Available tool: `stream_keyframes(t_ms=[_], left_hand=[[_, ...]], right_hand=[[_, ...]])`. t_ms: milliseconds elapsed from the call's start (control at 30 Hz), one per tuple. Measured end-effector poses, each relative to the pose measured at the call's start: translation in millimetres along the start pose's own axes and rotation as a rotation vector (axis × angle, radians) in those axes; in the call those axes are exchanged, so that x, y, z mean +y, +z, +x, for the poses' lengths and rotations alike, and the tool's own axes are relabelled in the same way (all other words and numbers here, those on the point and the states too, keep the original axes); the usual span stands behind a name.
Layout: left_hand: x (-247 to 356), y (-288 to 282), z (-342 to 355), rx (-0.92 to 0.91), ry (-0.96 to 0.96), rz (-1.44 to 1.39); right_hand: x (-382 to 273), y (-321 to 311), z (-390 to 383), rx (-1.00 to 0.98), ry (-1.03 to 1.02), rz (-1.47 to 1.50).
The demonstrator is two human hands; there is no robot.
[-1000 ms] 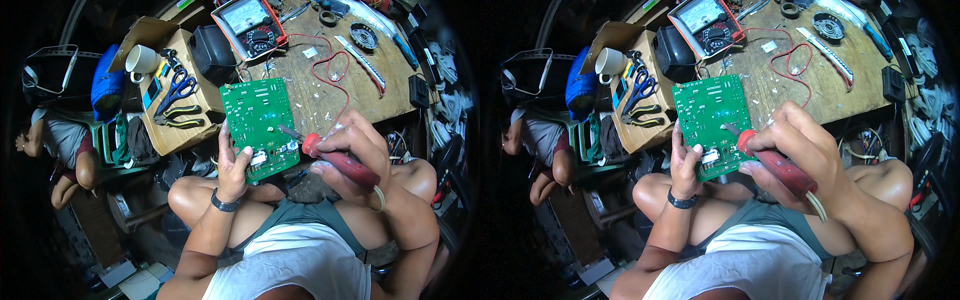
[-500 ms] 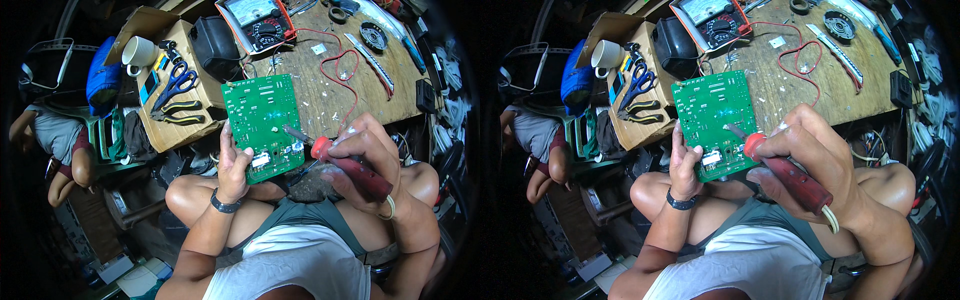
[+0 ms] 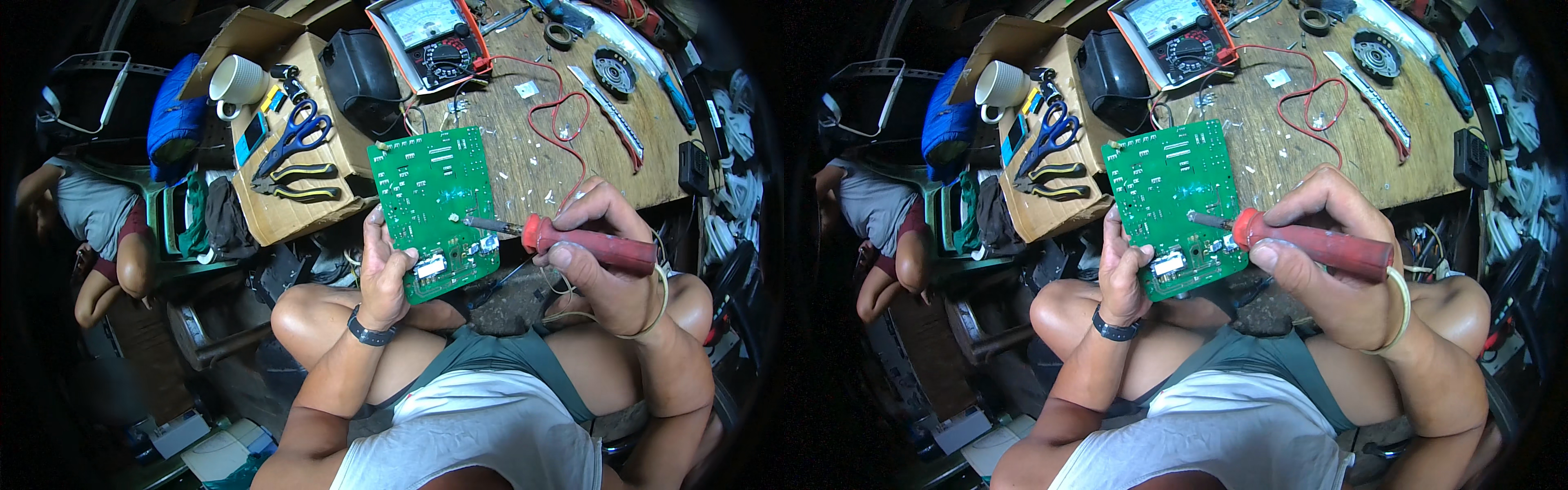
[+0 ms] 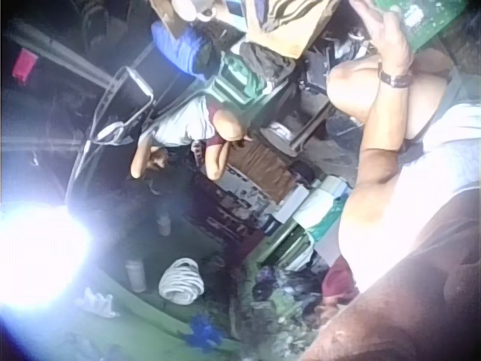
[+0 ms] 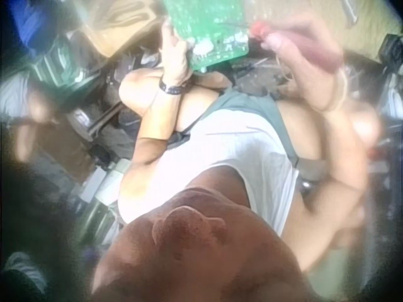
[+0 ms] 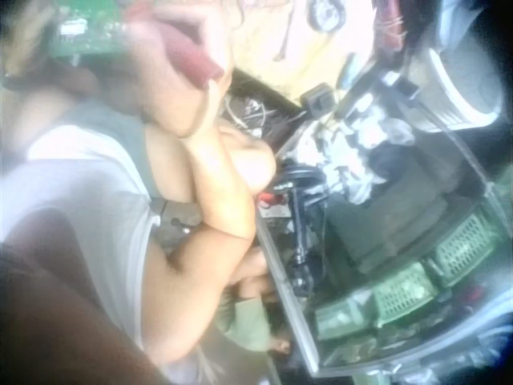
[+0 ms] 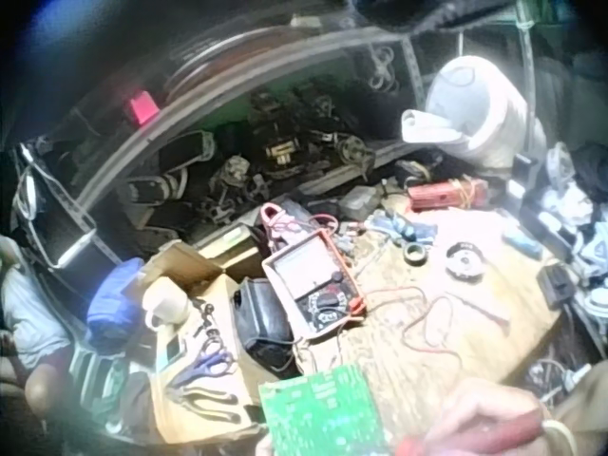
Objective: The person tests a green circuit board with a multimeter and uses a soldering iron to apply solder to components on the board.
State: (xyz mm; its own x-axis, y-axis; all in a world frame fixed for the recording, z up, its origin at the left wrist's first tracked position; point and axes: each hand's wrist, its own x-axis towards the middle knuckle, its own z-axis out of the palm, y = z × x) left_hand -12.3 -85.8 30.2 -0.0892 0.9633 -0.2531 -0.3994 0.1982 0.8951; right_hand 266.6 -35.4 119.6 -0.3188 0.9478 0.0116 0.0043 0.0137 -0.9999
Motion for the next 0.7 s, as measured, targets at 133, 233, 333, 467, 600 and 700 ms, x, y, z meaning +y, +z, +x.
stream_keyframes(t_ms=[133, 233, 333, 467, 600, 700], left_hand=[[7, 1, -2, -0.037, -0.002, -0.110], [12, 4, -1, -0.085, -0.010, -0.204], [13, 11, -2, -0.030, -0.001, -0.200], [14, 15, -2, -0.031, -0.036, -0.231], [10, 15, -1, -0.057, -0.035, -0.237], [6, 16, 0, -0.070, -0.031, -0.235]], right_hand=[[-6, 3, -1, 0.015, 0.120, 0.248], [-6, 4, -2, 0.026, 0.119, 0.333], [-7, 7, -4, 0.028, 0.121, 0.330], [-5, 5, -3, -0.002, 0.092, 0.309], [-3, 5, -1, -0.008, 0.091, 0.305], [-3, 5, 2, -0.006, 0.112, 0.301]])
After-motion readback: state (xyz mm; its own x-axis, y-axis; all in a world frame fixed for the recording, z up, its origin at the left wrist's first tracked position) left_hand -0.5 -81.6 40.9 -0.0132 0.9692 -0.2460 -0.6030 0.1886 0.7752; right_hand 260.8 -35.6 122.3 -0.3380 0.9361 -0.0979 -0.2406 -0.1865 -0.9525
